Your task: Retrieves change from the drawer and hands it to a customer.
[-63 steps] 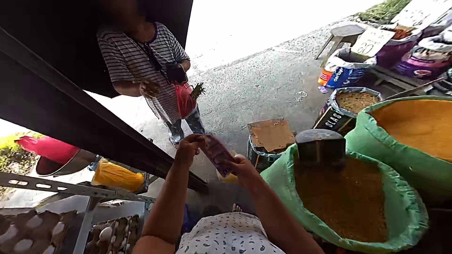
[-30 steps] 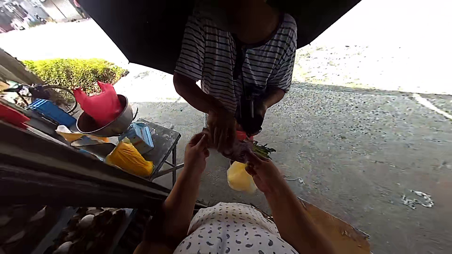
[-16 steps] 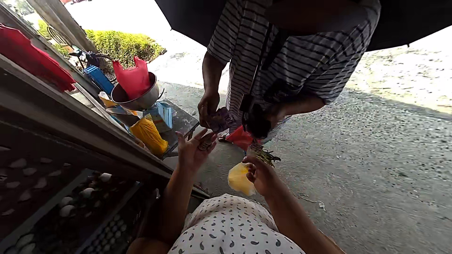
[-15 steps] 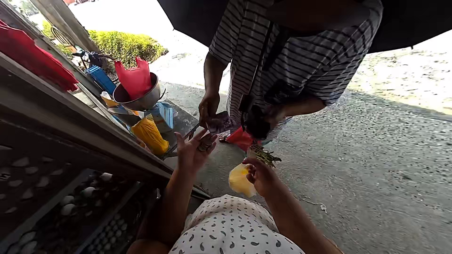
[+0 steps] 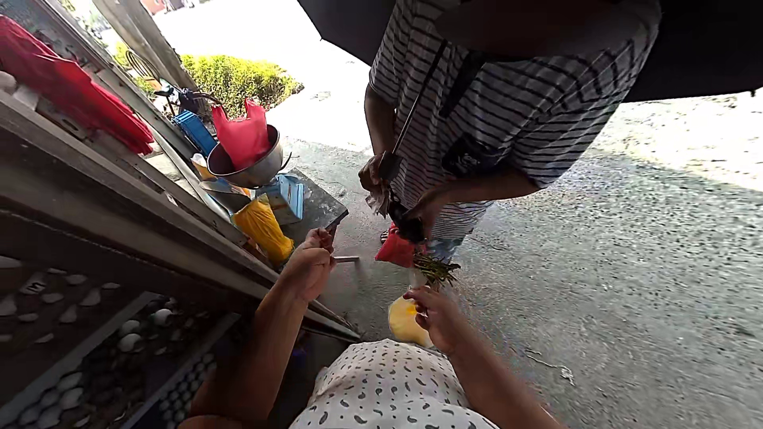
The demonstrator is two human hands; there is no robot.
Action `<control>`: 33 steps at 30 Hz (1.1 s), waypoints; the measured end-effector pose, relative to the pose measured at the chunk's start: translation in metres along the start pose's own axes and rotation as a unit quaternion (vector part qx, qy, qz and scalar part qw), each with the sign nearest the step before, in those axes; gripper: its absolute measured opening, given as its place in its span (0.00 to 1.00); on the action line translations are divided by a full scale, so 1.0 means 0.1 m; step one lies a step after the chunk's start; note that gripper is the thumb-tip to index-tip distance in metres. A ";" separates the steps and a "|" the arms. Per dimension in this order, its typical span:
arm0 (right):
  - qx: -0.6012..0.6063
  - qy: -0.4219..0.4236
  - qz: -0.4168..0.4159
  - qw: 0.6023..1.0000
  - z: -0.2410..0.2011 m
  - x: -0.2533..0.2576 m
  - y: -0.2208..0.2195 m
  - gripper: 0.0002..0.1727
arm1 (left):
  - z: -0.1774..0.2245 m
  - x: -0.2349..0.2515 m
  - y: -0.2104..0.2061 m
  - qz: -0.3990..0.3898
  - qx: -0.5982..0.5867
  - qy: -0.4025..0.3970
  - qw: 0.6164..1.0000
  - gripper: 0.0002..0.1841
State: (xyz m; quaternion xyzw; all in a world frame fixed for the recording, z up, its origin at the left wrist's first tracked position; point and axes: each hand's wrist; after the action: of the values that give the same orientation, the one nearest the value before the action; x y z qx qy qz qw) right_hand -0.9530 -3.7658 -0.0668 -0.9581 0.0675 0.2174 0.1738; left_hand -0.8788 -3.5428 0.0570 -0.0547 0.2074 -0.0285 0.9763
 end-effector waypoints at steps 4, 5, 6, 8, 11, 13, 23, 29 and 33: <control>-0.015 -0.011 -0.024 1.000 0.00 -0.01 -0.01 0.06 | 0.30 0.18 -0.18 -0.039 0.009 -0.074 0.996 0.20; -0.022 -0.012 -0.027 0.999 -0.01 -0.02 -0.01 0.06 | 0.34 0.24 -0.24 -0.054 0.003 -0.081 0.995 0.20; -0.028 -0.014 -0.031 0.999 -0.02 -0.02 -0.01 0.06 | 0.36 0.30 -0.29 -0.064 0.000 -0.084 0.994 0.19; -0.037 -0.016 -0.036 0.999 -0.03 -0.04 0.00 0.05 | 0.38 0.42 -0.37 -0.074 -0.007 -0.077 0.994 0.19; -0.032 -0.019 -0.036 0.999 -0.04 -0.06 0.03 0.04 | 0.39 0.56 -0.46 -0.062 -0.020 -0.064 0.996 0.19; -0.028 -0.024 -0.041 0.998 -0.02 -0.07 0.05 0.03 | 0.39 0.61 -0.49 -0.056 -0.039 -0.056 0.996 0.19; -0.043 -0.022 -0.056 0.997 0.04 -0.13 0.07 0.03 | 0.29 0.72 -0.48 -0.072 -0.056 -0.058 0.994 0.21; -0.046 -0.024 -0.054 0.997 0.06 -0.19 0.09 0.04 | 0.26 0.75 -0.47 -0.076 -0.087 -0.058 0.992 0.16; -0.047 -0.025 -0.057 0.997 0.08 -0.23 0.13 0.04 | 0.25 0.70 -0.51 -0.070 -0.075 -0.069 0.992 0.14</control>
State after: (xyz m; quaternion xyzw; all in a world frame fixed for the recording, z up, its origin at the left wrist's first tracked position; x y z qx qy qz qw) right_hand -0.9790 -3.7733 -0.0674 -0.9618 -0.0018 0.2340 0.1422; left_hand -0.8060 -3.5967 0.0578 -0.1436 0.1372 -0.0774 0.9770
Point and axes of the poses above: each hand's wrist, its own x-axis towards the middle knuckle, its own y-axis out of the back of the hand, z = x × y, and after that the axes turned 9 degrees about y, right-handed
